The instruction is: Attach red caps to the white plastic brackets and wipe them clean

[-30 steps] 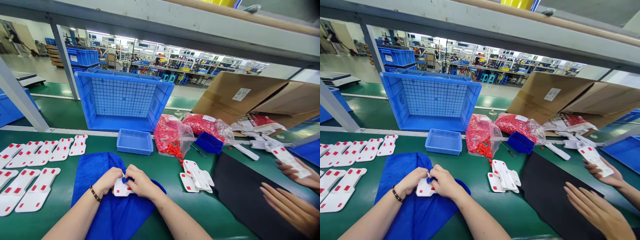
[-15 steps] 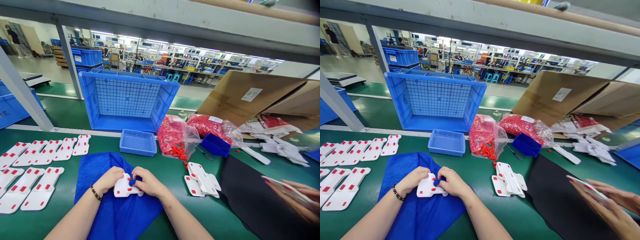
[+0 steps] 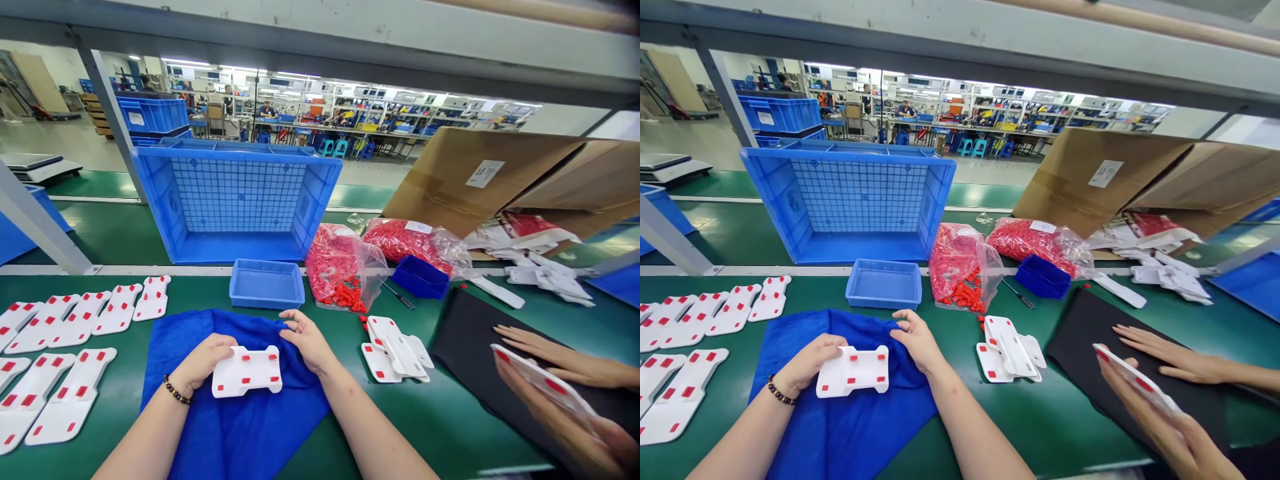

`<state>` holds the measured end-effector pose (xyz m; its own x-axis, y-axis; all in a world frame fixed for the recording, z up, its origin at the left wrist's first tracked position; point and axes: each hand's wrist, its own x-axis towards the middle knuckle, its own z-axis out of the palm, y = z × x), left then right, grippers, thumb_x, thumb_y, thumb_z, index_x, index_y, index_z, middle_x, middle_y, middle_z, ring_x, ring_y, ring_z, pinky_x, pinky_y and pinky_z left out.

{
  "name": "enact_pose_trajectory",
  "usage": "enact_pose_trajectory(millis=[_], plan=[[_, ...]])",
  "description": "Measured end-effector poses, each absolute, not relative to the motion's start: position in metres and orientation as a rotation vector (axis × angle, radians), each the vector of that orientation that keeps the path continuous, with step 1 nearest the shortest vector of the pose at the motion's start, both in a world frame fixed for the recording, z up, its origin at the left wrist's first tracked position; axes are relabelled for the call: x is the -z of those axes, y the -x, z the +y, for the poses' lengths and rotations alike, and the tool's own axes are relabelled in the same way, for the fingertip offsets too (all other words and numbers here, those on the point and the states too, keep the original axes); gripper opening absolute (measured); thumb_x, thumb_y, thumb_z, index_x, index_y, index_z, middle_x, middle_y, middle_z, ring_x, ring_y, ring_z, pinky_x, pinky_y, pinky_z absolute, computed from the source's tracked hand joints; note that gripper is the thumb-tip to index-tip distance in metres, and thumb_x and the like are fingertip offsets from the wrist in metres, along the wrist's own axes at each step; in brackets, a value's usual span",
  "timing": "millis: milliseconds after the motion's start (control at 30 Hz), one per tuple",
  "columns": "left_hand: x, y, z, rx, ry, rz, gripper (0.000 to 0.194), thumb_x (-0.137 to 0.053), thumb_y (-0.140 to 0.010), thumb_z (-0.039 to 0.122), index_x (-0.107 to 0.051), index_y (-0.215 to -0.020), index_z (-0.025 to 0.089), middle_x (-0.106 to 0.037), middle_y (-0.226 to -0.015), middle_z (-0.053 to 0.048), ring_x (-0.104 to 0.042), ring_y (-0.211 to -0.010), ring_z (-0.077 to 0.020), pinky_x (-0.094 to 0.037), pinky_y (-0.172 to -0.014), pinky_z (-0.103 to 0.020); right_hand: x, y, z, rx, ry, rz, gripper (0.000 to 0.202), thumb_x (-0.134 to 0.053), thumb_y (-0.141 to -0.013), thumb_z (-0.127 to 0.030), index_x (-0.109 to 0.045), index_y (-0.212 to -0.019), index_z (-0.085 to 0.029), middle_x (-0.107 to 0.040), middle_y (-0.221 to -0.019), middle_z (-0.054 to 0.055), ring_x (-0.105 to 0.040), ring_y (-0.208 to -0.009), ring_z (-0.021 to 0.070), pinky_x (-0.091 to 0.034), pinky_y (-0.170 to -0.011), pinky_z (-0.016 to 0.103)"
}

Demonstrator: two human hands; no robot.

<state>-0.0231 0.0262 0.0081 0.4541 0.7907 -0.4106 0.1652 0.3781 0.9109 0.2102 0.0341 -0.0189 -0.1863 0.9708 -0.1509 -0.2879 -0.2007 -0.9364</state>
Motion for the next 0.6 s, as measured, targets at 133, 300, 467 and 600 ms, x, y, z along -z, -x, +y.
enact_pose_trajectory(millis=[133, 300, 467, 600], plan=[[-0.007, 0.026, 0.029, -0.585, -1.078, 0.996, 0.018, -0.055, -0.064, 0.029, -0.058, -0.061, 0.012, -0.054, -0.050, 0.001, -0.043, -0.042, -0.0078, -0.026, -0.043, -0.019, 0.011, -0.221, 0.033, -1.705, 0.910, -0.949, 0.029, -0.071, -0.061, -0.029, -0.054, -0.081, -0.018, -0.057, -0.065, -0.003, -0.049, -0.051, 0.0082, -0.038, -0.054, 0.022], [-0.008, 0.026, 0.033, -0.629, -1.048, 1.036, 0.019, -0.058, -0.065, 0.031, -0.057, -0.061, 0.012, -0.056, -0.050, 0.000, -0.045, -0.042, -0.0081, -0.027, -0.042, -0.019, 0.002, -0.223, 0.031, -1.596, 0.824, -1.133, 0.021, -0.068, -0.065, -0.029, -0.055, -0.078, -0.019, -0.060, -0.090, 0.003, -0.057, -0.079, 0.0155, -0.043, -0.074, 0.030], [-0.007, 0.010, 0.024, -0.637, -1.157, 1.140, 0.018, -0.054, -0.069, 0.031, -0.054, -0.063, 0.014, -0.052, -0.048, 0.003, -0.043, -0.039, -0.0069, -0.028, -0.039, -0.017, 0.006, -0.200, 0.020, -1.099, 1.119, -1.702, 0.011, -0.055, -0.068, -0.013, -0.056, -0.076, -0.020, -0.055, -0.092, 0.003, -0.053, -0.086, 0.0161, -0.039, -0.078, 0.029], [-0.008, 0.000, 0.013, -0.593, -1.296, 1.247, 0.020, -0.045, -0.074, 0.032, -0.053, -0.068, 0.016, -0.051, -0.045, 0.004, -0.046, -0.036, -0.0104, -0.030, -0.034, -0.019, 0.015, -0.179, 0.017, -0.770, 1.358, -1.795, 0.018, -0.045, -0.064, -0.007, -0.047, -0.075, -0.021, -0.053, -0.077, 0.000, -0.050, -0.072, 0.0144, -0.037, -0.068, 0.025]])
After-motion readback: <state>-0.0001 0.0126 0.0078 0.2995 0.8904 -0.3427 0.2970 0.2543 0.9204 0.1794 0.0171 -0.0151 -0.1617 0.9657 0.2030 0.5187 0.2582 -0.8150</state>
